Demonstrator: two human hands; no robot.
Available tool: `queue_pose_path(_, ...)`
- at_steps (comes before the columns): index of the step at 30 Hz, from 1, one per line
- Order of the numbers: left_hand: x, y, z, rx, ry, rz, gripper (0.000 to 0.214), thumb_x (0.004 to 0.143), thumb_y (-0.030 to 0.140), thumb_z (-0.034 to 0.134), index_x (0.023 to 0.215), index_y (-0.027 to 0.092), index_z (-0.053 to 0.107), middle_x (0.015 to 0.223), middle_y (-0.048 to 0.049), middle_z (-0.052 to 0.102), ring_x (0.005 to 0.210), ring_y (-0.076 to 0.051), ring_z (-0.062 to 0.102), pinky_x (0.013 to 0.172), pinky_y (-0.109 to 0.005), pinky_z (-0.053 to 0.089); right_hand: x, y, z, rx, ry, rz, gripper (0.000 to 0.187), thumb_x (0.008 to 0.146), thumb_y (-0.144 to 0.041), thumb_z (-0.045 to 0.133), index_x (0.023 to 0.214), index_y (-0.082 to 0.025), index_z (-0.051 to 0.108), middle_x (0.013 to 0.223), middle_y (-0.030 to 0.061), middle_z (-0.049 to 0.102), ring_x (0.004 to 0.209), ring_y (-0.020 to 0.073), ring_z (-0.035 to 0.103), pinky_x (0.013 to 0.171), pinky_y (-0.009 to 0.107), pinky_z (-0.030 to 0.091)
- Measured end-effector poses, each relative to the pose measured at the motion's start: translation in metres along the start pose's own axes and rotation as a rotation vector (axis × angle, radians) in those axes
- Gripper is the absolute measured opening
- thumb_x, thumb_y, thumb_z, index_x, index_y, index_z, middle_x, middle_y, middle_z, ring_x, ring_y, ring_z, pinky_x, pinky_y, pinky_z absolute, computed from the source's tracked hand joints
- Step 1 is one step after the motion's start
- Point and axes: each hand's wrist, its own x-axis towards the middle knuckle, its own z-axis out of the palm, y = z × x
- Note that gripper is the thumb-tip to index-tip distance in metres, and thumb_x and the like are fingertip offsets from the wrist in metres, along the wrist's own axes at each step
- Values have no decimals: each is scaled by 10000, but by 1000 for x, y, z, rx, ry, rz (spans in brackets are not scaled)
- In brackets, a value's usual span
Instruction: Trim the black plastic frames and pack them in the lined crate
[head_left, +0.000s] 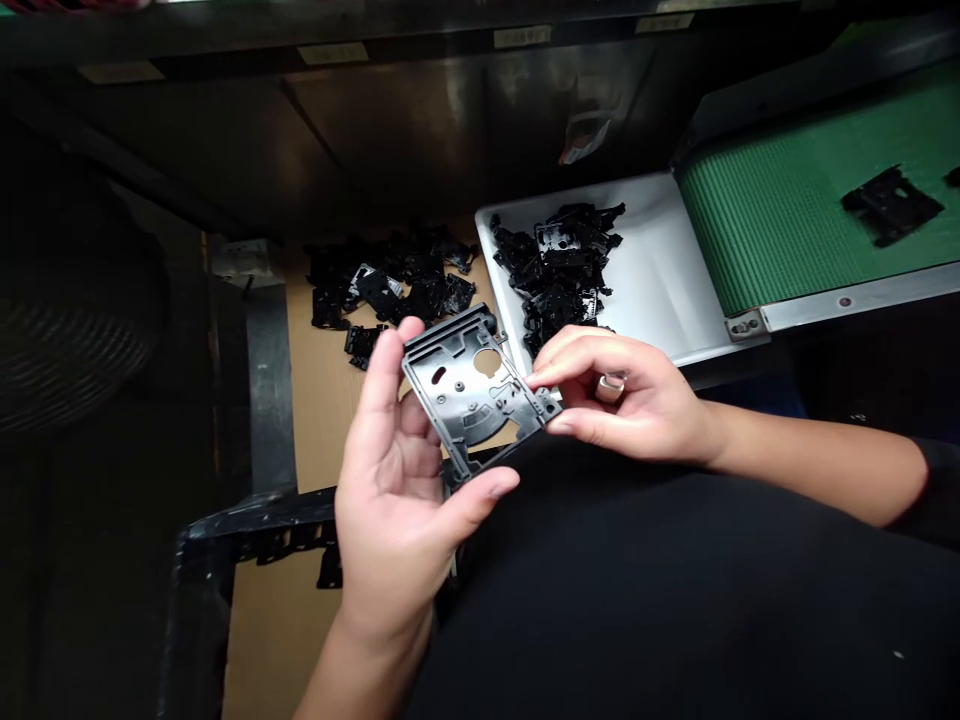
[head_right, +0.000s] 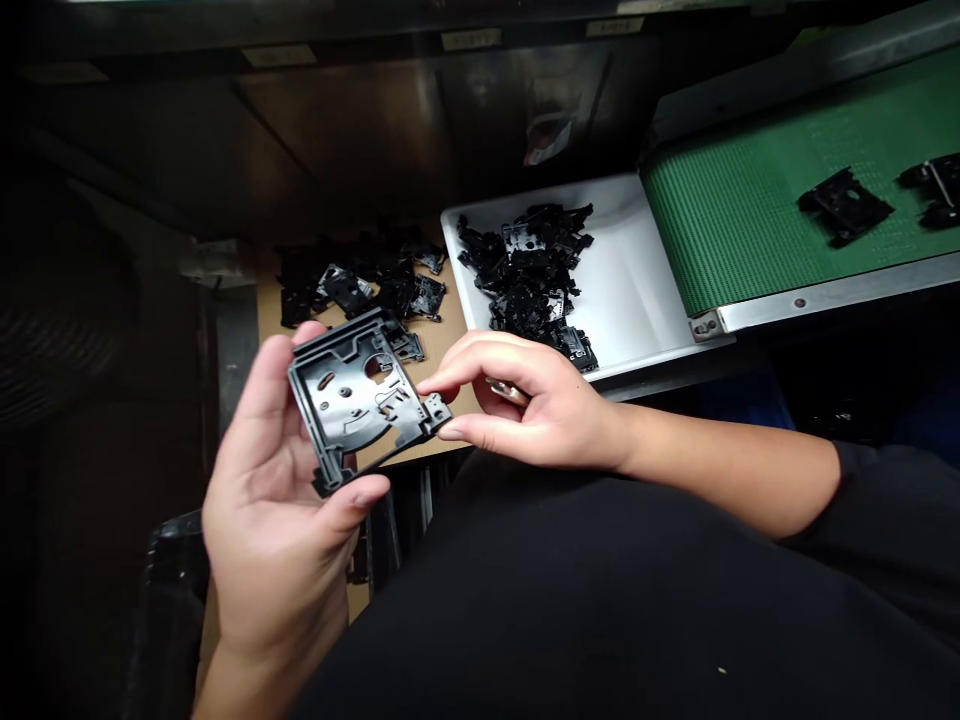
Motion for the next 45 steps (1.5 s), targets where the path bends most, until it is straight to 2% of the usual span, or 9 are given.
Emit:
queue_pose_path(3, 0, -5, -6, 20, 41, 25, 821, 800, 325, 928, 1534, 453, 583, 1695, 71, 478, 1665, -332, 288, 1325, -434, 426, 3, -4, 3, 65, -53, 85, 259, 968, -239, 778, 1207, -166, 710, 1093, 62, 656, 670, 64, 509, 516, 193, 420)
queue_pose_path(9, -4, -26, -27, 219, 62, 301, 1141, 573, 339, 1054, 1579, 438, 523, 1684, -14, 472, 1518, -428, 506, 1177, -593, 587, 28, -21, 17, 65, -22, 225, 459, 972, -344, 769, 1348, -175, 568, 1112, 43, 623, 638, 48, 463, 507, 188, 423)
queue_pose_path(13, -8, -30, -33, 323, 109, 366, 1158, 556, 282, 1052, 1582, 397, 527, 1657, -57, 479, 1498, -445, 513, 1234, -622, 529, 45, -33, 30, -109, -87, 237, 653, 925, -274, 786, 1493, -214, 469, 1136, 35, 623, 624, 53, 451, 475, 191, 389)
queue_pose_path(17, -8, -34, -35, 506, 155, 580, 1135, 591, 281, 1038, 1596, 348, 515, 1594, -93, 524, 1467, -416, 545, 1197, -614, 556, 51, -37, 42, -222, -196, 220, 675, 925, -238, 737, 1530, -206, 438, 1039, 9, 652, 754, 109, 578, 613, 227, 503)
queue_pose_path(21, -8, -40, -37, 576, 177, 714, 1122, 627, 284, 1023, 1614, 287, 489, 1561, -117, 558, 1445, -374, 564, 1162, -586, 582, 52, -35, 52, -242, -204, 231, 681, 931, -232, 715, 1540, -176, 415, 1011, -5, 676, 773, 114, 597, 697, 255, 535)
queue_pose_path(27, -14, -42, -39, 529, 176, 710, 1109, 631, 195, 1013, 1609, 238, 493, 1555, -152, 542, 1435, -349, 570, 1177, -555, 577, 51, -32, 59, -232, -190, 205, 652, 906, -173, 709, 1498, -189, 437, 1037, -6, 689, 778, 105, 604, 705, 245, 515)
queue_pose_path(36, -19, -46, -39, 508, 195, 683, 1128, 605, 250, 1039, 1599, 238, 505, 1544, -153, 533, 1440, -358, 570, 1176, -551, 580, 49, -30, 64, -220, -178, 216, 674, 898, -218, 740, 1504, -169, 448, 985, -12, 680, 769, 114, 607, 711, 263, 512)
queue_pose_path(42, -27, -43, -39, 382, 210, 435, 1072, 657, 286, 1021, 1591, 331, 495, 1630, -127, 454, 1496, -393, 522, 1147, -596, 603, 48, -33, 61, -244, -179, 209, 690, 928, -246, 756, 1548, -178, 460, 1017, 13, 671, 822, 129, 617, 652, 234, 514)
queue_pose_path(45, -25, -40, -45, 314, 180, 434, 1168, 588, 418, 1051, 1602, 349, 475, 1638, -123, 447, 1460, -415, 562, 1001, -550, 695, 45, -36, 54, -179, -169, 225, 744, 957, -330, 777, 1597, -207, 418, 1108, 33, 679, 685, 78, 533, 514, 192, 422)
